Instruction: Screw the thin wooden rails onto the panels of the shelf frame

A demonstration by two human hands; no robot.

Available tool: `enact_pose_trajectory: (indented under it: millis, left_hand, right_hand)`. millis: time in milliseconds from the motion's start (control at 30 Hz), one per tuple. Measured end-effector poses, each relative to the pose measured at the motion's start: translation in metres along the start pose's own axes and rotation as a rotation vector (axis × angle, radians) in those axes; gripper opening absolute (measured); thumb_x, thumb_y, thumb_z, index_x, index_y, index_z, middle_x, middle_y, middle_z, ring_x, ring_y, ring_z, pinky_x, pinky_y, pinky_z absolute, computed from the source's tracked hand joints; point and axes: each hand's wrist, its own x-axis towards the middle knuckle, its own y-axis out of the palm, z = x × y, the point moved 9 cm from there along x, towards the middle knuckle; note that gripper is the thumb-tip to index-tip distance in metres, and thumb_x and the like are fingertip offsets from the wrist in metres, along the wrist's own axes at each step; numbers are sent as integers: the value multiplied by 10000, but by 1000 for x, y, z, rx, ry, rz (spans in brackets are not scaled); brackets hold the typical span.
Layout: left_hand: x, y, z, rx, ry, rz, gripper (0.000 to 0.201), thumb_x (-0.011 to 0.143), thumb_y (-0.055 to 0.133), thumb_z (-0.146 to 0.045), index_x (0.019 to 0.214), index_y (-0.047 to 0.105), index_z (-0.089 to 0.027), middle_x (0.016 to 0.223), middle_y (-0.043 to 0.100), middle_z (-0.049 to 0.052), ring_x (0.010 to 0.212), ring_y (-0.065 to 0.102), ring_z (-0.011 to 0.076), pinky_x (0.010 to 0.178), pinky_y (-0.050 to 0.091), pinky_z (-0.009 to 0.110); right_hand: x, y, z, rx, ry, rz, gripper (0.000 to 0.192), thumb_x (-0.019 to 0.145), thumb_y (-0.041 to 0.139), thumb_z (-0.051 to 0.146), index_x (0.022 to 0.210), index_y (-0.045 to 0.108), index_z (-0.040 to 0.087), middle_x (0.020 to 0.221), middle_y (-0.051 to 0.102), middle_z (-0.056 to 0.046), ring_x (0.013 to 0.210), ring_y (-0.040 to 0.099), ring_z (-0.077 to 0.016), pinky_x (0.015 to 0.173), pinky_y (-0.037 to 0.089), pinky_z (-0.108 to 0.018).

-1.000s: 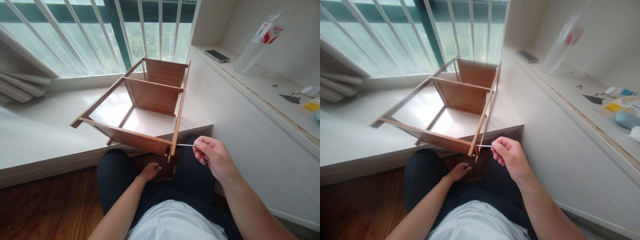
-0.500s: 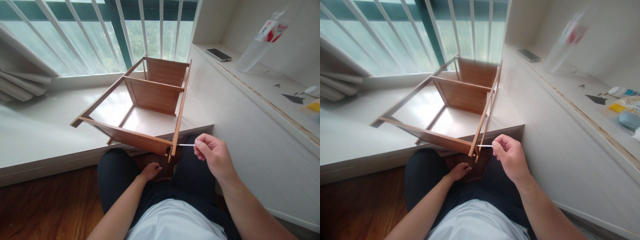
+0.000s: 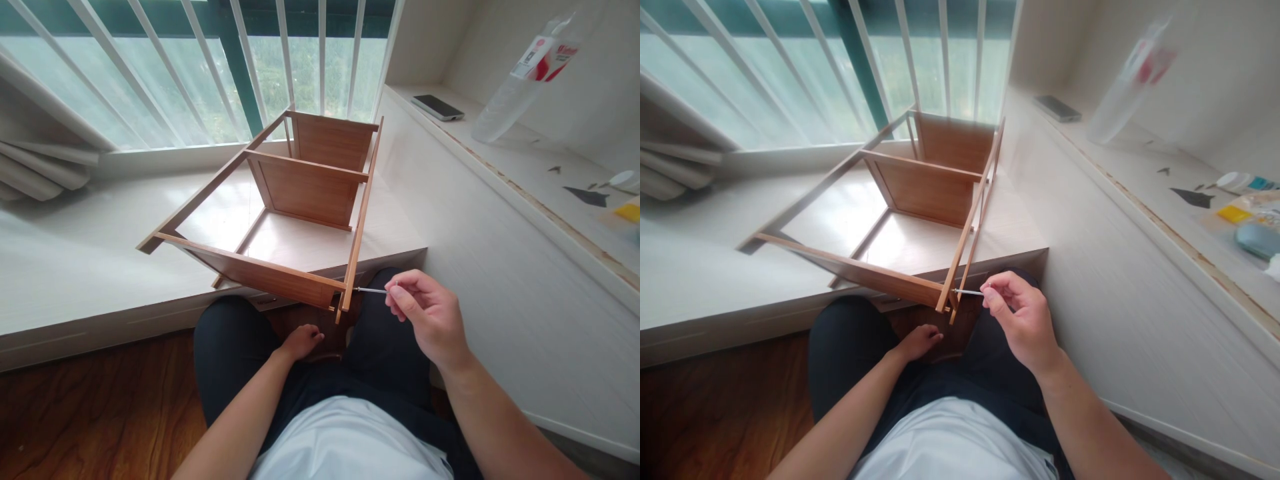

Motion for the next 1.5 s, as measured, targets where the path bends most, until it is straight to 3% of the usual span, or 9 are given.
enact_pose_trajectory:
  millis: [167,400,500,633,833,1100,1367,1500]
  left_hand:
    - [0,-1,1,4,2,-3,316,942,512,-407,868,729,-188,926,743,81,881,681,225,755,430,305]
    - [-1,-1,-2,4,16,-3,314,937,511,-394,875,734,-181,931,744,91,892,682,238,760,437,316]
    - [-1,-1,-2,6,17,-4,320,935,510,-401,881,738,-183,939,745,93,897,683,242,770,442,321]
    - [0,-1,-2,-6,15,4,318,938,512,-402,889,738,-184,938,745,88,900,684,235,775,446,314]
    - [-1,-2,-3,-23,16,0,317,942,515,-400,876,738,-184,906,743,78,882,681,225,767,446,303]
    - [0,1,-1,-25,5,5,318,933,518,-408,874,737,-185,892,741,77,859,679,224,753,448,307]
    - [-1,0,-3,-10,10,8,324,937,510,-402,871,738,-181,891,741,78,856,675,223,739,443,305]
    - [-1,0,-3,-8,9,13,329,938,507,-404,886,742,-179,910,743,83,875,678,228,756,449,308]
  right_hand:
    - [2,1,3,61,51,-14,145,924,713,345,946,729,203,783,710,-30,643,636,-138,505,521,-218]
    - [5,4,-1,355,194,-10,178,916,718,347,838,694,188,699,699,-19,534,619,-132,413,511,-219]
    - [4,1,4,288,119,-29,127,919,724,317,900,719,191,742,726,-33,579,662,-149,461,562,-244]
    - [-1,3,17,81,-74,8,66,931,711,225,982,752,219,854,751,-36,703,723,-166,647,636,-301]
    - [-7,0,32,-132,-328,21,208,926,671,85,1024,765,243,898,757,-25,758,732,-169,708,633,-317]
    - [-10,-5,30,-123,-365,-47,216,915,683,84,1018,771,252,886,762,-41,751,732,-200,671,633,-364]
    - [-10,-3,31,-158,-416,-8,274,909,671,44,1054,758,260,923,774,-41,799,743,-200,708,637,-363]
    - [-11,-2,37,-211,-507,23,307,906,661,36,1077,754,274,958,788,-41,858,751,-215,755,638,-383]
